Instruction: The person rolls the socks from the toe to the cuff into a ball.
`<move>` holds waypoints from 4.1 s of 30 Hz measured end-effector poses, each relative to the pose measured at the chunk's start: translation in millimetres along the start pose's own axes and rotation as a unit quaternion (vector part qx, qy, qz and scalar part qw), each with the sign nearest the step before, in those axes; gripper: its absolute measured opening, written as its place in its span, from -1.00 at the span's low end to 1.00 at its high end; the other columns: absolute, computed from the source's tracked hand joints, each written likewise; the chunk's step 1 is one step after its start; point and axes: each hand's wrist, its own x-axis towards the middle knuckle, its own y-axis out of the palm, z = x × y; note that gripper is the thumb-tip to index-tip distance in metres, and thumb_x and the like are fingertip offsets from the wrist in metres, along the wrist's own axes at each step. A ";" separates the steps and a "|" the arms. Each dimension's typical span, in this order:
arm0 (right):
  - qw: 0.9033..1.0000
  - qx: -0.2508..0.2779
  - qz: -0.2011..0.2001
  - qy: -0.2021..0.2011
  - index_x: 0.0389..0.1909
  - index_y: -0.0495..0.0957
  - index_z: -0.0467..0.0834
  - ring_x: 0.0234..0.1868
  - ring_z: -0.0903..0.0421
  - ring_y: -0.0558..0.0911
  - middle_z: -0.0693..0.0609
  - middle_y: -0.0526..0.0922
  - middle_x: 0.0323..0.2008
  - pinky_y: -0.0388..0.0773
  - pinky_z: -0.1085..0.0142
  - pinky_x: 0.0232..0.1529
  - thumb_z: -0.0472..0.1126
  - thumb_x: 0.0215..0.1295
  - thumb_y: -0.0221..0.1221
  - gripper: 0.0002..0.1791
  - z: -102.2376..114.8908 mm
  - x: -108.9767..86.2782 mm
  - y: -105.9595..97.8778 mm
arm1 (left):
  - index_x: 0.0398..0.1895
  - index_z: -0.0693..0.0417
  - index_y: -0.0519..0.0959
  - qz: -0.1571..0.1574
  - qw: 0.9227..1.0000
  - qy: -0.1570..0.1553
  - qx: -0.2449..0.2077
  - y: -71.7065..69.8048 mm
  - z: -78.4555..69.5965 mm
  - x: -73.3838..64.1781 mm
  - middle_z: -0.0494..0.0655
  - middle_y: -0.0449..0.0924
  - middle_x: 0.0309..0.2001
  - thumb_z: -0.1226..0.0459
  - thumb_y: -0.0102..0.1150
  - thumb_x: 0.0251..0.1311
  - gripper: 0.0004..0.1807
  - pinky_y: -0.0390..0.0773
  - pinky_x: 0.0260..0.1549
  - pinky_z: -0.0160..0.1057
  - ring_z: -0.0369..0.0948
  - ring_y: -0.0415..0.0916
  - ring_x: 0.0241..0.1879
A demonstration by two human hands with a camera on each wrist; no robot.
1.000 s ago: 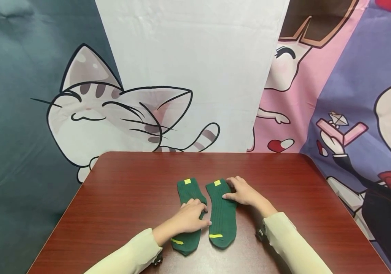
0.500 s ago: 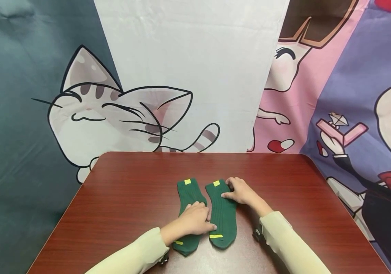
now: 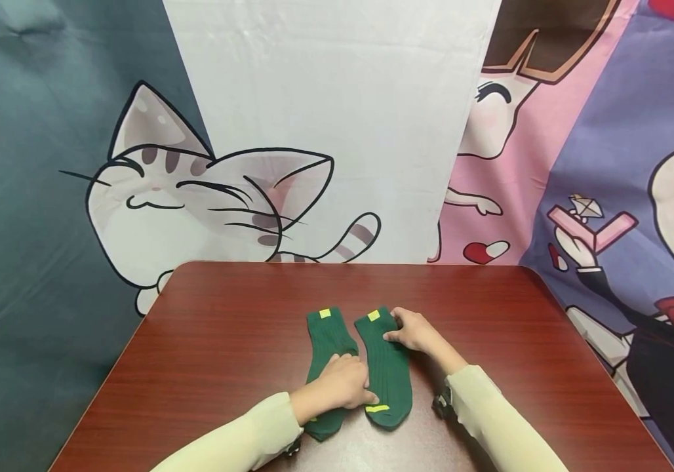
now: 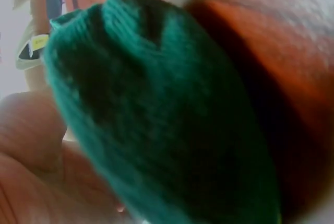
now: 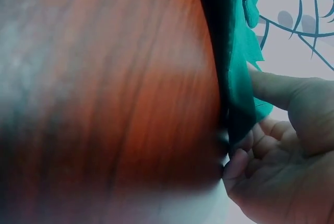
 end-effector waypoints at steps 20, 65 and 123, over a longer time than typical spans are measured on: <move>0.990 0.124 -0.054 -0.050 -0.31 0.58 -0.06 -0.45 0.15 0.40 0.12 0.42 -0.54 0.31 0.27 -0.37 -0.16 0.33 0.34 -0.88 -18.8 -9.5 -13.7 | -0.18 0.02 0.61 -0.043 0.972 -0.005 -0.230 -9.6 6.3 -11.8 -0.33 0.52 -0.52 0.18 0.47 0.14 -0.74 0.51 -0.40 -0.32 -0.37 0.45 -0.53; 0.944 0.328 -0.004 -0.027 0.00 0.59 -0.23 -0.55 0.21 0.41 0.05 0.54 -0.49 0.37 0.39 -0.55 -0.20 0.34 0.32 -0.71 -0.3 -19.7 -34.4 | 0.07 0.18 0.44 -0.015 0.864 0.084 -0.496 -4.7 44.9 -42.4 -0.11 0.44 -0.22 0.44 0.35 0.16 -0.57 0.41 -0.38 -0.40 -0.29 0.40 -0.34; 0.931 0.364 -0.004 -0.020 -0.07 0.61 -0.26 -0.47 0.18 0.56 0.04 0.64 -0.46 0.52 0.35 -0.41 -0.23 0.29 0.35 -0.73 40.1 6.2 5.3 | 0.12 0.32 0.33 0.028 0.842 0.068 -0.535 -15.2 89.9 -67.5 -0.06 0.37 -0.28 0.50 0.32 0.13 -0.48 0.56 -0.41 -0.38 -0.23 0.43 -0.37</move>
